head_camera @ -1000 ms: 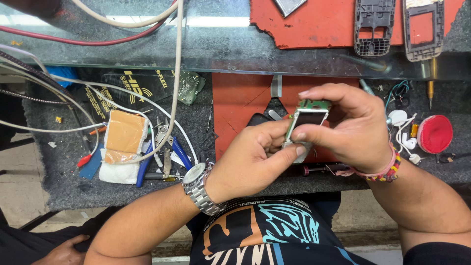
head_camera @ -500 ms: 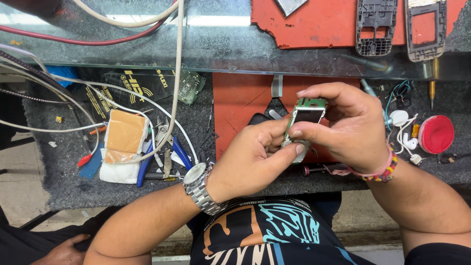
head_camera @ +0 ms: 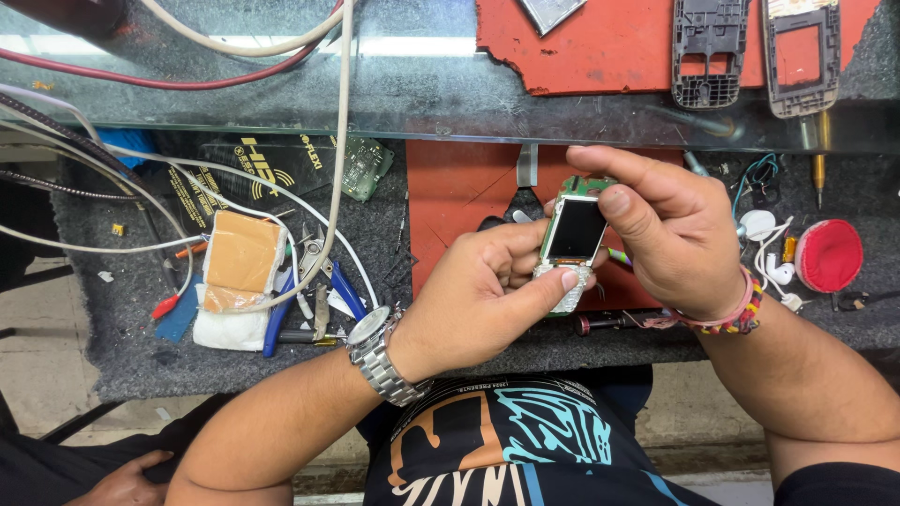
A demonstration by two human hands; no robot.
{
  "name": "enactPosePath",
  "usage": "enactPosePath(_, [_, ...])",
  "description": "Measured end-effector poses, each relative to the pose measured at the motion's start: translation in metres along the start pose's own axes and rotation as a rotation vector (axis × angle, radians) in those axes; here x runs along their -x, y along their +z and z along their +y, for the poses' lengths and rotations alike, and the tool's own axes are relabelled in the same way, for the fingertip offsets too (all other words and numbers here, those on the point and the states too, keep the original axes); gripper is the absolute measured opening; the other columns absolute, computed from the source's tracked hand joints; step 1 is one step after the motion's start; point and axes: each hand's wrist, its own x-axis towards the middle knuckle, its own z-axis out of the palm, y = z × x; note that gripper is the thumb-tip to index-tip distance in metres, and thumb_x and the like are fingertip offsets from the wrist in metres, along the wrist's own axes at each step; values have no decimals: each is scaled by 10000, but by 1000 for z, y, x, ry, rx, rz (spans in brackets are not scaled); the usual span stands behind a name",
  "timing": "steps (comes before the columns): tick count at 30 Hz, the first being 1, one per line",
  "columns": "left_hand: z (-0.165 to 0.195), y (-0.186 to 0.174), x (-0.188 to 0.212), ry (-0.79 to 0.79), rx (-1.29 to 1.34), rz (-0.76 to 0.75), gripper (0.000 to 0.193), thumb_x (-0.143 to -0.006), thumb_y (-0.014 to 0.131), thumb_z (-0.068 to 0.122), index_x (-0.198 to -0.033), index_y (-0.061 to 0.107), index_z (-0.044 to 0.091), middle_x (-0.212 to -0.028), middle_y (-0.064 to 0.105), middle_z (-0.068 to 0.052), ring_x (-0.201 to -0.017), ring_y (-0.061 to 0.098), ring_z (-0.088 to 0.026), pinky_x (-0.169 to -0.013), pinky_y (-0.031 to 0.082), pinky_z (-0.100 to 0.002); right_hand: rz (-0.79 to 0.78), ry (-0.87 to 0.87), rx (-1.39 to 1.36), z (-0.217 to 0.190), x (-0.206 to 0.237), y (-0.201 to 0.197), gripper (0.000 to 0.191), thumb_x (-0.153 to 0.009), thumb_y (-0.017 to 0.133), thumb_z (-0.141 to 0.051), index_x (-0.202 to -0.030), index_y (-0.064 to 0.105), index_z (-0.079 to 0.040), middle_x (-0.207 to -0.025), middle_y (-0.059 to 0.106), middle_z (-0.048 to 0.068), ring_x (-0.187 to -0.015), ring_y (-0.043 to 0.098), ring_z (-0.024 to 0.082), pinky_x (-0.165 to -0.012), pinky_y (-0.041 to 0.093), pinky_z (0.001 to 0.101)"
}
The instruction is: The person scrapes residue from a small green circuit board using a metal tool, then brushes the board with a toothbrush. They place a clear plastic piece onto the board and continue adjusting components by hand.
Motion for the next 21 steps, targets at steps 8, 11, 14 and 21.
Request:
enactPosePath(8, [9,6,6,97,-381,135,291,-1021,610,136,-1286,678,39,-874,720,-14,-777,650,-23,-706,543,-223,-44,81,-240,0,0,-2,347,-1039,586,-50,-1362,582,80,-1220,718,212,-1149,717,242,-1041,601,375])
enactPosePath(11, [12,8,4,125,-491,170,295,-1001,605,154,-1269,690,67,-807,732,-29,-694,669,-33,-633,535,-233,-18,99,-231,1,0,-1,300,-1031,589,-25,-1309,608,86,-1208,720,210,-1134,717,244,-1036,597,381])
enactPosePath(14, [15,9,3,130,-542,194,339,-982,606,166,-1303,677,84,-801,741,-38,-634,659,-48,-585,525,-241,-8,89,-197,1,0,0,265,-1022,592,-3,-1271,620,84,-1197,722,204,-1133,717,243,-1032,595,383])
enactPosePath(21, [17,9,3,110,-587,188,339,-982,606,177,-1301,688,98,-797,751,-43,-608,673,-62,-566,523,-246,1,93,-178,1,-1,-1,240,-1015,606,8,-1242,636,80,-1171,732,198,-1118,724,242,-1027,601,383])
